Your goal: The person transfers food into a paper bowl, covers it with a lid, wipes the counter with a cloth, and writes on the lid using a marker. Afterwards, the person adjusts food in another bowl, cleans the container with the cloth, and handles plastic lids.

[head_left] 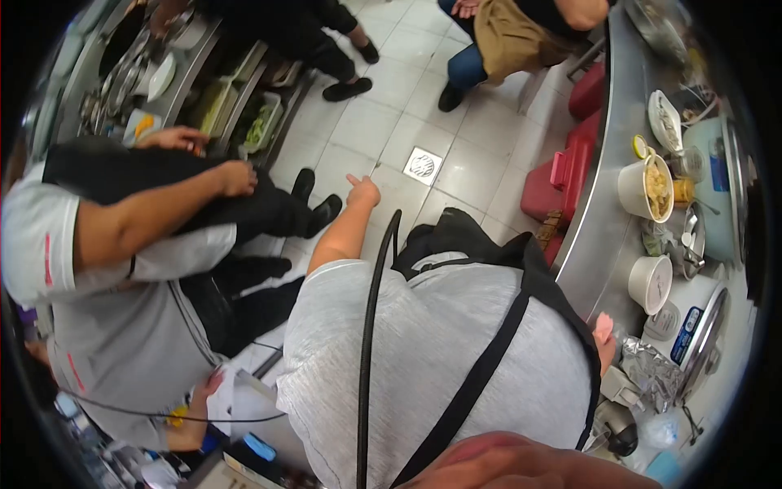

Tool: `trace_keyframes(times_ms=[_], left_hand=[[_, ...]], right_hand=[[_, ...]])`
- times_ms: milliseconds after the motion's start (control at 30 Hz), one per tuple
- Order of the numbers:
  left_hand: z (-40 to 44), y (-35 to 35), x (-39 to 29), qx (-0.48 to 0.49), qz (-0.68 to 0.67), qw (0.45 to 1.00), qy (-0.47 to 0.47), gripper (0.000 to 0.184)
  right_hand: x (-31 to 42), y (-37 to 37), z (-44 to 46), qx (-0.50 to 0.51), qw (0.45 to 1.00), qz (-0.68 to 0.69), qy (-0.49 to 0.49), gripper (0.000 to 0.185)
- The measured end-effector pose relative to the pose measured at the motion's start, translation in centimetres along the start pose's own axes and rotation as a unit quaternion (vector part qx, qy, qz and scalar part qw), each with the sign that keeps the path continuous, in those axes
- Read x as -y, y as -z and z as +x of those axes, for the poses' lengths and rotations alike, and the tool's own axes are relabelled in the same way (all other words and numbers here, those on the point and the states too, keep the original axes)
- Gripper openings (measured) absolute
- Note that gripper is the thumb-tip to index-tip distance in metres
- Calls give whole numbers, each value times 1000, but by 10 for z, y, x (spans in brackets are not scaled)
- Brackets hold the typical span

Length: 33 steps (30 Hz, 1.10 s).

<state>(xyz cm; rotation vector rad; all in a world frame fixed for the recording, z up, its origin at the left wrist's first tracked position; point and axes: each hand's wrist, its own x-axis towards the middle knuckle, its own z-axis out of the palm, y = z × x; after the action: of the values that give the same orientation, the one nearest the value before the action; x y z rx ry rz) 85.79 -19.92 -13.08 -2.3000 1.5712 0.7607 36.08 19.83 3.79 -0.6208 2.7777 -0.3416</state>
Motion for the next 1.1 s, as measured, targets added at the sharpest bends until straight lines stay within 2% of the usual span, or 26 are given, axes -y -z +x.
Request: trace_keyframes(times_ms=[33,67,133,200,267,300,367,400,433,467,500,600,700,733,767,800,833,867,933,1000,1100], left_hand=[[-13,-3,20,-25,-6,999,30,39],[-18,-10,42,-9,4,999,44,39],[-34,-35,87,128,15,991,33,39],[-63,-67,135,349,-40,936,21,40],[-111,-84,181,565,-167,801,105,42],[-132,-86,197,655,-228,700,168,43],[-165,-81,217,773,-285,501,264,45],[-174,-70,220,799,-288,451,274,46],[-180,-58,220,817,-284,428,260,47],[-182,-42,218,827,-274,433,232,49],[-183,-22,208,841,-247,454,156,59],[-173,2,209,774,-304,540,128,64],[-147,0,213,772,-322,539,95,68],[-130,-9,218,804,-369,454,108,68],[-138,17,202,754,-345,557,47,68],[-121,8,206,817,-442,324,180,67],[-140,37,188,724,-441,515,133,64],[-130,30,192,711,-439,542,87,65],[-123,31,188,720,-452,519,83,63],[-128,38,177,705,-430,559,76,61],[-135,34,170,678,-433,594,0,44]], right_hand=[[13,2,5,10,1000,-10,10,36],[24,1,9,21,999,-17,20,37],[40,-8,12,60,996,-29,59,38],[57,-16,5,59,996,-36,62,38],[76,-18,-7,18,999,-36,33,39],[70,-21,-6,14,999,-18,50,39],[54,-25,-2,6,996,18,82,40],[50,-29,-2,-1,996,27,85,40],[49,-30,-3,-8,995,36,88,39],[47,-31,-4,-15,995,43,91,39],[44,-33,-3,-15,994,55,88,40],[38,-38,-3,-22,994,72,85,42],[31,-36,-5,-16,995,58,84,44],[31,-36,-4,1,995,68,76,44],[28,-34,-5,10,994,73,75,45],[25,-32,-6,19,994,78,74,45],[21,-33,-5,24,993,80,85,46],[16,-33,-4,29,991,83,96,46],[10,-36,-2,37,991,92,90,45],[8,-36,-5,4,990,98,100,44],[19,-31,-12,7,994,78,77,44]])
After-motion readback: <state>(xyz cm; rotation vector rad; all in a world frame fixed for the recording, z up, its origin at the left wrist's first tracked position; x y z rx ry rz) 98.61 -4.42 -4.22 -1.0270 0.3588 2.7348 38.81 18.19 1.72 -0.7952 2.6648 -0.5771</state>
